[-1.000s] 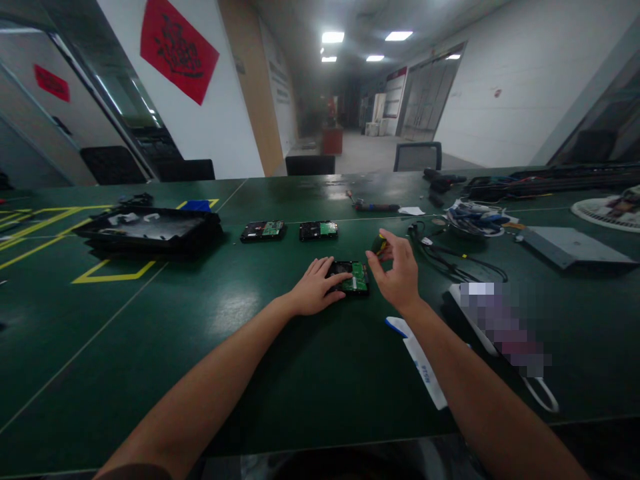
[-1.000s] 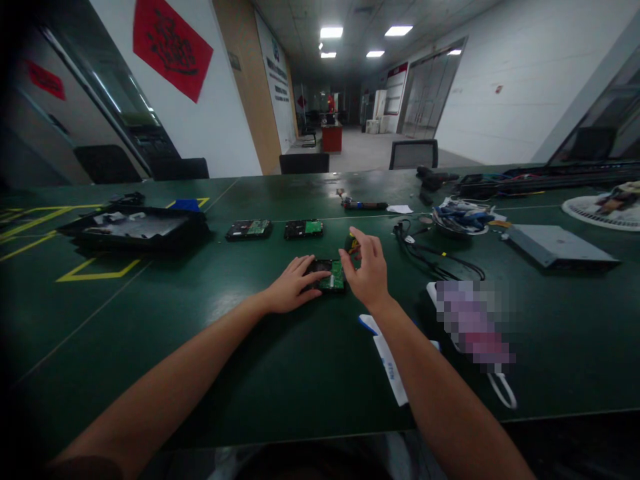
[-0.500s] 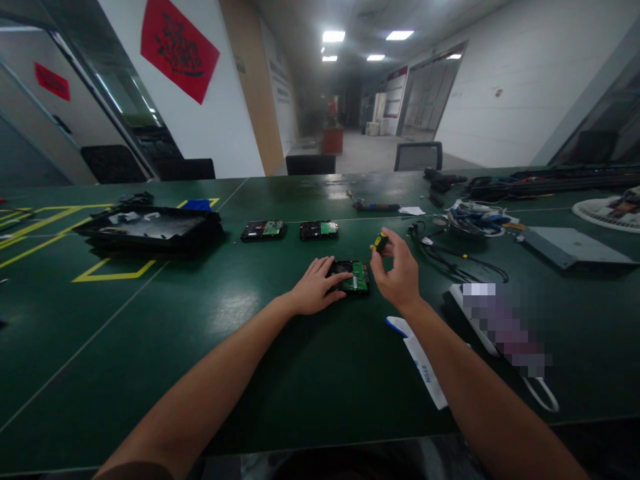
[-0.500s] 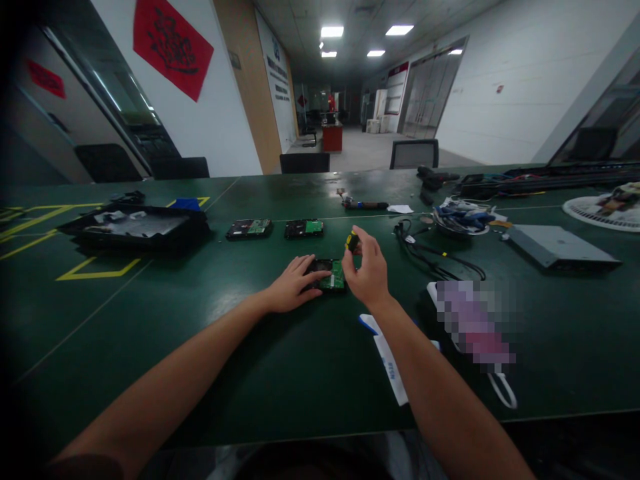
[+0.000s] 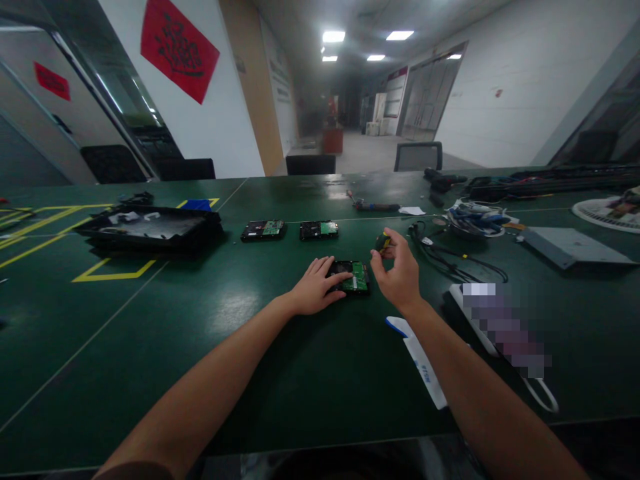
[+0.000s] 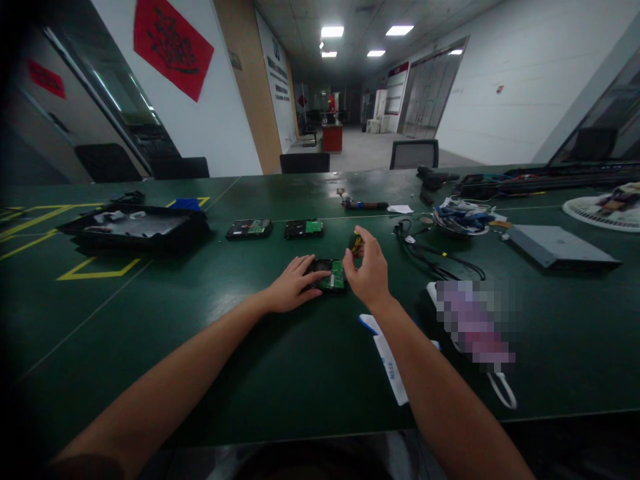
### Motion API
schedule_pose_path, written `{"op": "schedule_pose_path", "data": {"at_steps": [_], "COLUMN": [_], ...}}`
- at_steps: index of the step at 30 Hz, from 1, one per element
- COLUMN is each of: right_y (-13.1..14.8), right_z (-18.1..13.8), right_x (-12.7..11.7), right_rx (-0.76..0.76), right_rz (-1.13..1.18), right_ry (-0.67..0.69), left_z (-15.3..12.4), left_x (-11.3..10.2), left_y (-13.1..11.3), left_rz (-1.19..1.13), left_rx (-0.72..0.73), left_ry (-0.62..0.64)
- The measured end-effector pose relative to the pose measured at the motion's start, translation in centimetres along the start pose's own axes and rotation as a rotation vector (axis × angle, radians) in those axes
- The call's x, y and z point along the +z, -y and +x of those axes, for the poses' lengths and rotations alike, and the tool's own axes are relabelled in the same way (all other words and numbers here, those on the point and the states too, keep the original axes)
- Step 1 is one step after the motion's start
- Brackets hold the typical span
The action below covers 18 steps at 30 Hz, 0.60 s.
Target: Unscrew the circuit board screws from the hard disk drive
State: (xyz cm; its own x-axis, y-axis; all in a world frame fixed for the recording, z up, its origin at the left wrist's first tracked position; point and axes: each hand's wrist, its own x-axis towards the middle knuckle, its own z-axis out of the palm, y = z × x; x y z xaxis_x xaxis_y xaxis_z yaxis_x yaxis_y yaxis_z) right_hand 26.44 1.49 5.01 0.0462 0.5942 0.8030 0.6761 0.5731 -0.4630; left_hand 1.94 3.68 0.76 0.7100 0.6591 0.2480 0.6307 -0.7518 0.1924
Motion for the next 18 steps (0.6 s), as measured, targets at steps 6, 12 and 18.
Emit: {"op": "schedule_pose_path", "data": {"at_steps": [6, 12, 18], "right_y": [0.18, 0.2, 0.13], "right_z": [0.08, 0.01, -0.02], "right_x": [-0.12, -0.16, -0.1], "right_rx": [-0.022, -0.006, -0.031], "right_rz": [-0.011, -0.001, 0.0], "right_ry": [0.012, 0.018, 0.027], "left_z": [-0.01, 0.0, 0.05], "left_x": [-0.11, -0.14, 0.04], "left_y": [-0.07, -0.14, 0.01], "left_rz": [-0.002, -0.004, 0.002], "left_rx": [-0.002, -0.001, 0.006], "left_ry": [0.002, -0.003, -0.002]}}
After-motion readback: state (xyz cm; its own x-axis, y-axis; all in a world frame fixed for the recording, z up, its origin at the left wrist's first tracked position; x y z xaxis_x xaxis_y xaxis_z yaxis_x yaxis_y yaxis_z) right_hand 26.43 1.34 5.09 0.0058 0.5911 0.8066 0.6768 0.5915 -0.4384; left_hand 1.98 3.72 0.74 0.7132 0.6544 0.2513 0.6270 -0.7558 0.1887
